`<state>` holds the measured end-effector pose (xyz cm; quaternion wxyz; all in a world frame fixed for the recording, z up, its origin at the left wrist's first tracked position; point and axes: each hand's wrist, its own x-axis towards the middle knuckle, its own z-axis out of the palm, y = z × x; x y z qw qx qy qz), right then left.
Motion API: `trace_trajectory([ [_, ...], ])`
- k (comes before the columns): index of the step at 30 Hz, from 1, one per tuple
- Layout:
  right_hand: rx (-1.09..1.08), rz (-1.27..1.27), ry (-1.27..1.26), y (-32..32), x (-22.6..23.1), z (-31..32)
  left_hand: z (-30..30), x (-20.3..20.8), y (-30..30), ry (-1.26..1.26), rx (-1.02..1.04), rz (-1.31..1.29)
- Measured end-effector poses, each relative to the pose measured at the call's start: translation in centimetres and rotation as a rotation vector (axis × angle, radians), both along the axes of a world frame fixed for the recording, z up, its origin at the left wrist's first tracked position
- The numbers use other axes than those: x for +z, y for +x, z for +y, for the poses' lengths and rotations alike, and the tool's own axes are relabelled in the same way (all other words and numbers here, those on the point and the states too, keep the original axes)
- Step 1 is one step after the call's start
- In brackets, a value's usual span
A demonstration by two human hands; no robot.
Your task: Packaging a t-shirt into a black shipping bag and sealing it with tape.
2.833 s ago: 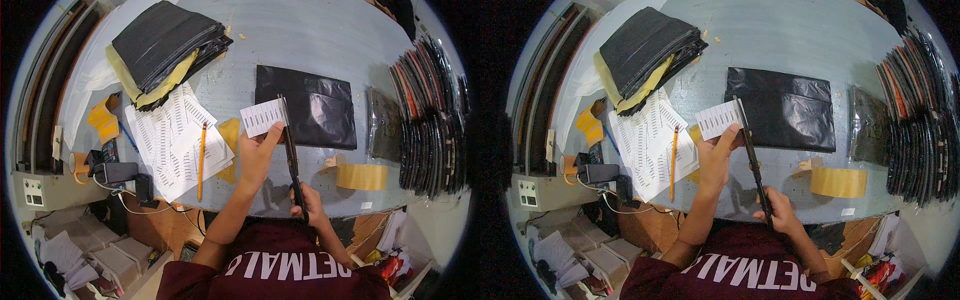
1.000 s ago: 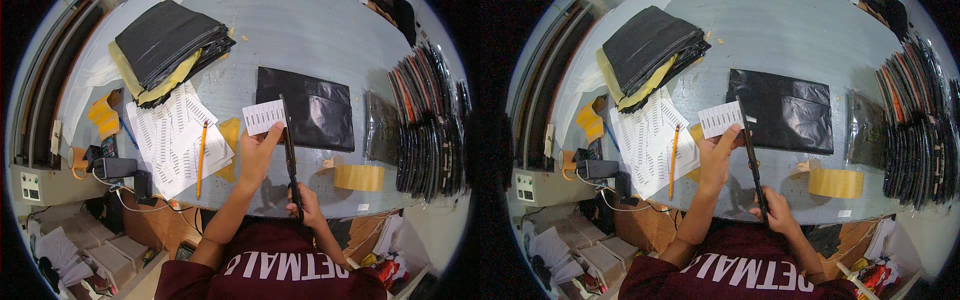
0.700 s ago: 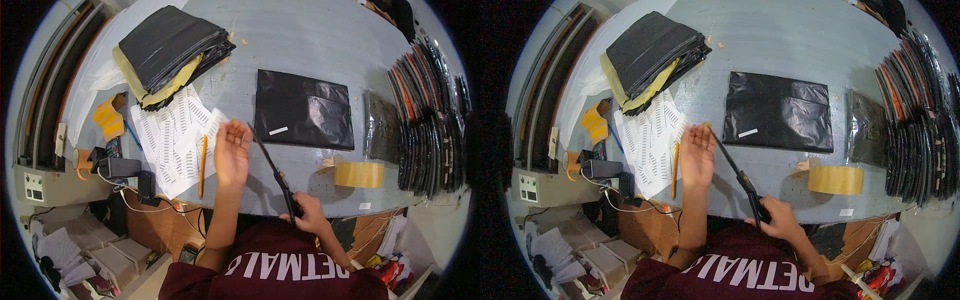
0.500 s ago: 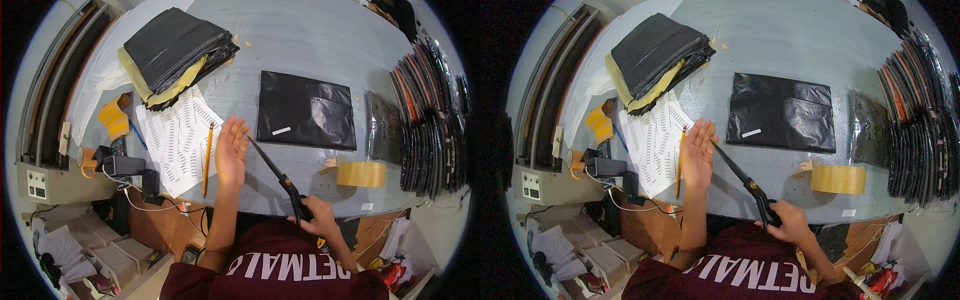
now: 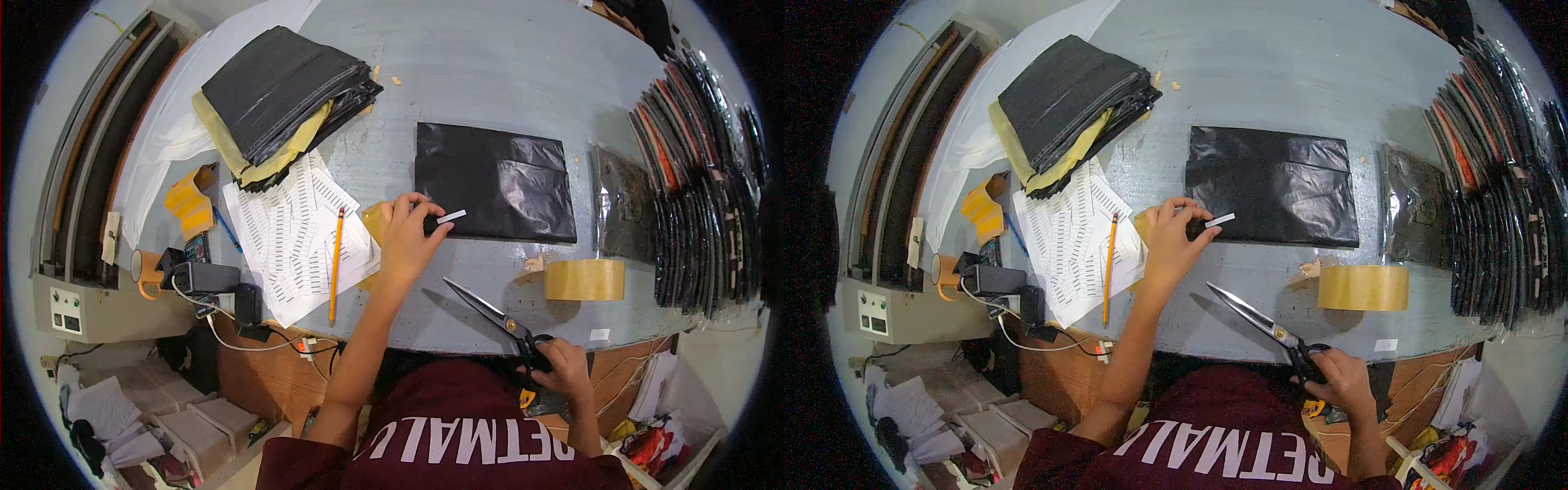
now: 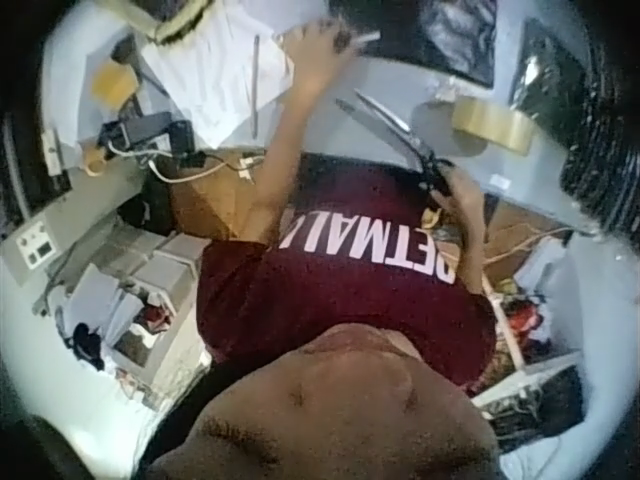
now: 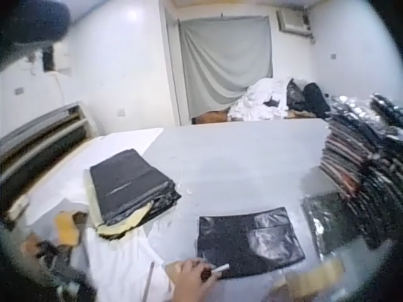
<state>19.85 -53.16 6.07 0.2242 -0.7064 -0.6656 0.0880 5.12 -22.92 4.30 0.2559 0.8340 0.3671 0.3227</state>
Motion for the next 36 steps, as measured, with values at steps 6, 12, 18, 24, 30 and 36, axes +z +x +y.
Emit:
trace_trajectory([
  [6,0.007,-0.028,-0.162,1.0,2.0,-0.5,0.6,-0.4,0.3,0.05,-0.02,0.024],
  [12,-0.025,0.031,-0.249,1.7,4.0,0.6,0.5,0.1,0.5,0.066,0.012,0.021],
  [18,-0.112,0.05,-0.291,2.8,4.5,0.2,-1.7,3.8,0.6,-0.773,-0.147,-0.14],
  [24,-0.253,0.011,-0.266,5.6,5.1,-2.5,-4.0,5.2,1.1,-1.114,-0.406,-0.29],
  [30,-0.507,-0.157,-0.278,9.1,5.1,-7.0,-6.5,8.0,1.5,-1.177,-0.52,-0.307],
  [36,-0.658,-0.051,-0.214,11.1,4.4,-9.1,-10.9,8.1,3.3,-1.214,-0.825,-0.248],
])
